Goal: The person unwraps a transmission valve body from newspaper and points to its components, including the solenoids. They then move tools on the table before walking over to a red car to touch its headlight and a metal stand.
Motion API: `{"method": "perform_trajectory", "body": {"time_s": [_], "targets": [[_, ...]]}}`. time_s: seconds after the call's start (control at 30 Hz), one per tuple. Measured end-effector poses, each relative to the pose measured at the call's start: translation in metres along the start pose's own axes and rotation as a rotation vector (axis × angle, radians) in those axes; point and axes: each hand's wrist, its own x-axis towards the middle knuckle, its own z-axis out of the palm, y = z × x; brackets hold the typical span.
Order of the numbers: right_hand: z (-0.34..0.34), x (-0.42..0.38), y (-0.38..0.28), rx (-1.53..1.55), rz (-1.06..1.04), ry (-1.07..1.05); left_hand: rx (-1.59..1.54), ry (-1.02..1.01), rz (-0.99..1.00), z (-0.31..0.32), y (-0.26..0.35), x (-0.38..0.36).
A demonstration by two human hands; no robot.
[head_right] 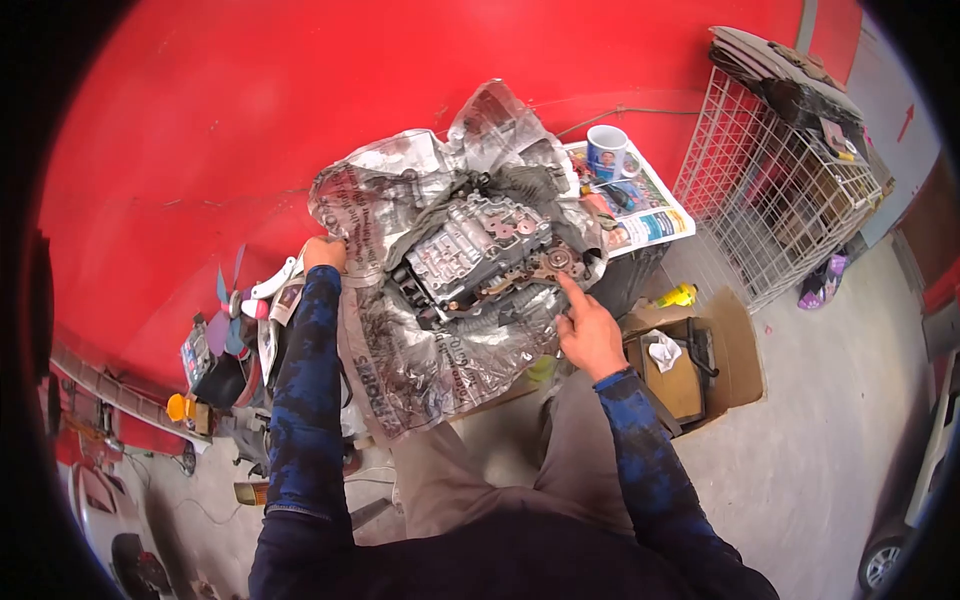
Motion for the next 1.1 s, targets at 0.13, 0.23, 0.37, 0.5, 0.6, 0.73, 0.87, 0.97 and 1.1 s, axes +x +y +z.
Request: {"method": "perform_trajectory", "body": {"time_s": [0.13, 0.23, 0.37, 0.5, 0.6, 0.73, 0.87, 0.97, 1.1], "targets": [[-0.004, 0.001, 0.002, -0.028, 0.01, -0.046, 0.018, -0.037, -0.099, 0.018, -0.031, 0.014], [-0.014, 0.004, 0.001, 0.036, 0.045, -0.125, -0.071, -0.057, -0.183, 0.018, -0.033, 0.008], [-0.031, 0.035, 0.002, 0.175, -0.082, 0.033, -0.197, 0.486, 0.187, -0.02, 0.012, -0.036], [-0.05, 0.078, -0.025, 0.151, -0.142, 0.061, -0.269, -0.053, 0.819, -0.048, 0.045, -0.054], [-0.05, 0.092, -0.038, 0.094, -0.193, 0.029, -0.047, -0.289, 0.861, -0.047, 0.07, -0.079], [-0.04, 0.075, -0.047, 0.153, -0.189, 0.06, -0.119, -0.262, 0.859, -0.02, 0.067, -0.054], [-0.032, 0.032, -0.04, 0.136, -0.173, 0.022, -0.249, 0.014, 0.507, -0.013, 0.054, -0.022], [-0.025, 0.004, -0.051, 0.175, -0.166, -0.087, -0.098, -0.028, 0.318, 0.016, 0.02, 0.008], [-0.012, -0.012, -0.073, 0.118, -0.209, -0.23, 0.084, -0.236, -0.036, 0.044, -0.005, 0.012]]}}
